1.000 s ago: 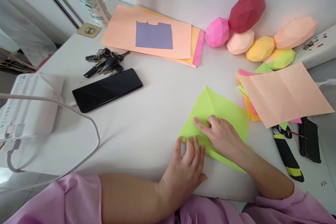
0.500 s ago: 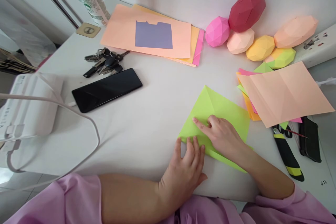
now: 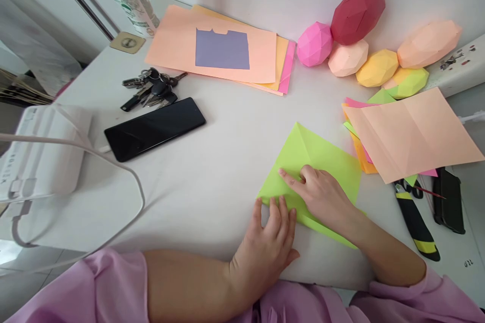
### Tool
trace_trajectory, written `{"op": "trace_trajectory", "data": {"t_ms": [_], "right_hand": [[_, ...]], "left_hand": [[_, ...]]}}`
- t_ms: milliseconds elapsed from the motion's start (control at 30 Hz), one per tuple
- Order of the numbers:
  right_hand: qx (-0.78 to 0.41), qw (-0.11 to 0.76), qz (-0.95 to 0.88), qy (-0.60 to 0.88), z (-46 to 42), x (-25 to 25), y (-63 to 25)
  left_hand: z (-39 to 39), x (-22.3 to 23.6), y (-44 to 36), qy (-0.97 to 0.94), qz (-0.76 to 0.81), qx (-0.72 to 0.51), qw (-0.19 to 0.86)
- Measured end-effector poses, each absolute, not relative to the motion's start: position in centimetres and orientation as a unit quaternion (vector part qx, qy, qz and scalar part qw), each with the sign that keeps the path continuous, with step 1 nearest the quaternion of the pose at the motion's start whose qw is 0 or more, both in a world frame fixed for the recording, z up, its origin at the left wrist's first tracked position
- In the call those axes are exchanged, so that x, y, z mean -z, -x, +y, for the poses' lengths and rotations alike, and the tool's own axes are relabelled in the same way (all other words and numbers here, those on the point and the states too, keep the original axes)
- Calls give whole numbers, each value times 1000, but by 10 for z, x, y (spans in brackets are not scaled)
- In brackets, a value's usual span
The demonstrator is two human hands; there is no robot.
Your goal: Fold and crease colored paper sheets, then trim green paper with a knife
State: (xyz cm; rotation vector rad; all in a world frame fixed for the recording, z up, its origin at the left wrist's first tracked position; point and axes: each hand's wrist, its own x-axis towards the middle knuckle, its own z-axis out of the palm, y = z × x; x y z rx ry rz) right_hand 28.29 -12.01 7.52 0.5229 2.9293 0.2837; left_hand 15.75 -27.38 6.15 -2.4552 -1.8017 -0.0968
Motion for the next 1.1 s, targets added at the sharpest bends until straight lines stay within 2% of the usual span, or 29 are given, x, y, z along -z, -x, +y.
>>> {"op": "trace_trajectory", "data": {"t_ms": [733, 1100], "right_hand": [[-88, 75, 977, -180, -120, -77, -281], [-66, 120, 971, -196, -120, -81, -279]], "left_hand": [[-274, -62, -158, 808, -587, 17, 55], [-270, -70, -155, 758, -647, -24, 77]]}}
